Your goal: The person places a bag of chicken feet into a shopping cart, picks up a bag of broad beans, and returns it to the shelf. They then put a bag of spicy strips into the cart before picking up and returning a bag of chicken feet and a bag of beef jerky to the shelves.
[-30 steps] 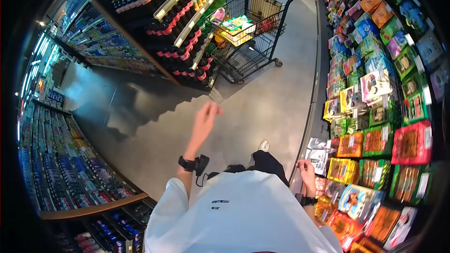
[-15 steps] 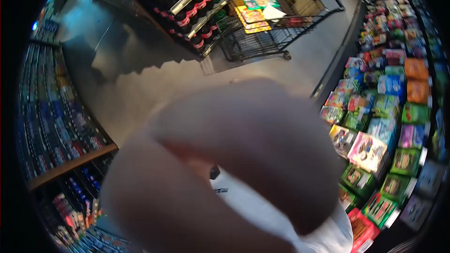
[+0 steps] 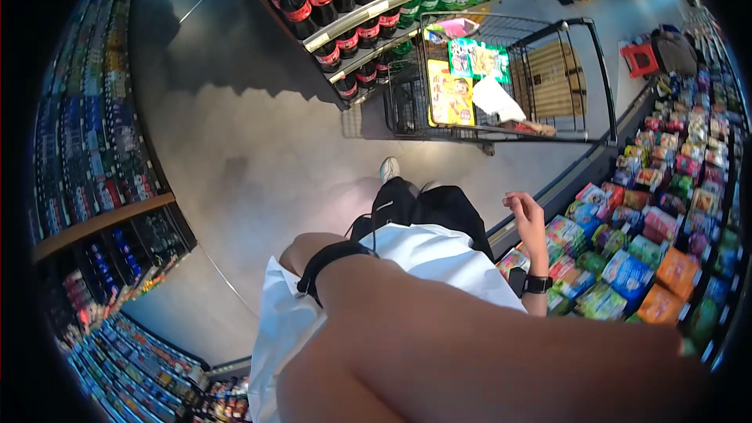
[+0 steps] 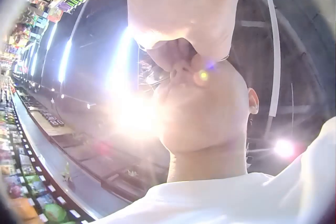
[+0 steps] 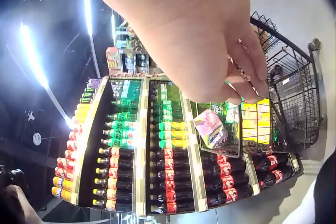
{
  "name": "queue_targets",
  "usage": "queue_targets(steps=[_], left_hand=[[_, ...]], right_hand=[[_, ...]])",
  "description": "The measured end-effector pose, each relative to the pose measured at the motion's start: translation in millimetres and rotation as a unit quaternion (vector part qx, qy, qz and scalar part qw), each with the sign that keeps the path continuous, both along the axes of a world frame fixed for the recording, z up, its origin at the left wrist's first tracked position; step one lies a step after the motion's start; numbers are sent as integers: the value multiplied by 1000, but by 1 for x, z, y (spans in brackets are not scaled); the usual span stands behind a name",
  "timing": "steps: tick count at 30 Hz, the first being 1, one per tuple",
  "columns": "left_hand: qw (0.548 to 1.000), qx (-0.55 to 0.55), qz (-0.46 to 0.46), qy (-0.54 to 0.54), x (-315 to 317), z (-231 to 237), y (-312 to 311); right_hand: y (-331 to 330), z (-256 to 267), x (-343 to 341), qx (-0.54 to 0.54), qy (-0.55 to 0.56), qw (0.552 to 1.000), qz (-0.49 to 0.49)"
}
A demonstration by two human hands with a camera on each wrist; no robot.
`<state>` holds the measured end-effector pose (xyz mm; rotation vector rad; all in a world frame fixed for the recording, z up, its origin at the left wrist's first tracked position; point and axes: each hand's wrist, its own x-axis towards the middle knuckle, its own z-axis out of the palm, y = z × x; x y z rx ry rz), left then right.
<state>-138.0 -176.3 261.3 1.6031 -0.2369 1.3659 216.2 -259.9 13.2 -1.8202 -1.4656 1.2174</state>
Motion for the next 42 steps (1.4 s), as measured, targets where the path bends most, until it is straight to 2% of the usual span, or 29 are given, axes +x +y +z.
queue_targets(steps=[2, 6, 9, 12, 14, 16, 18, 20, 21, 24, 26, 28, 30, 34, 36, 38, 40, 42], left_hand=[[1000, -4, 26, 0, 14, -2, 17], [994, -26, 104, 18, 47, 4, 33], [982, -41, 177, 44, 70, 16, 41], [962, -80, 250, 74, 97, 27, 46], [929, -106, 338, 102, 108, 22, 41], [853, -127, 480, 159, 121, 7, 32], [755, -223, 573, 228, 129, 6, 22], [640, -306, 648, 278, 142, 1, 9], [575, -344, 680, 298, 148, -3, 2], [446, -463, 721, 259, 166, -17, -26], [390, -482, 744, 249, 172, -22, -37], [362, -488, 761, 229, 174, -29, -45], [299, -533, 756, 235, 175, -29, -56], [301, -529, 763, 220, 176, -31, -58], [291, -534, 768, 200, 176, -32, -58], [283, -549, 762, 195, 173, -33, -65], [294, -566, 747, 188, 167, -35, -72], [306, -570, 741, 178, 159, -40, -76]], right_hand=[[47, -11, 19, 11, 18, 999, 48], [155, -5, 27, 7, -19, 984, 179], [233, -40, 42, 8, 45, 970, 238], [308, -62, 42, 21, 50, 949, 309], [352, -113, 41, -17, 121, 954, 274], [391, -170, 39, 5, 71, 967, 244], [416, -220, 34, 73, -77, 967, 232], [429, -268, 38, 173, -196, 930, 259], [436, -269, 34, 82, -239, 926, 279], [443, -275, 30, 100, -345, 873, 329], [454, -282, 22, 64, -373, 852, 363], [458, -294, 19, 86, -370, 842, 383], [456, -308, 21, 87, -358, 837, 405], [457, -312, 16, 82, -410, 810, 412], [456, -293, 10, 84, -435, 793, 418], [466, -292, 14, 122, -405, 805, 416], [477, -294, 26, 233, -338, 813, 413], [481, -264, 33, 165, -301, 844, 413]])
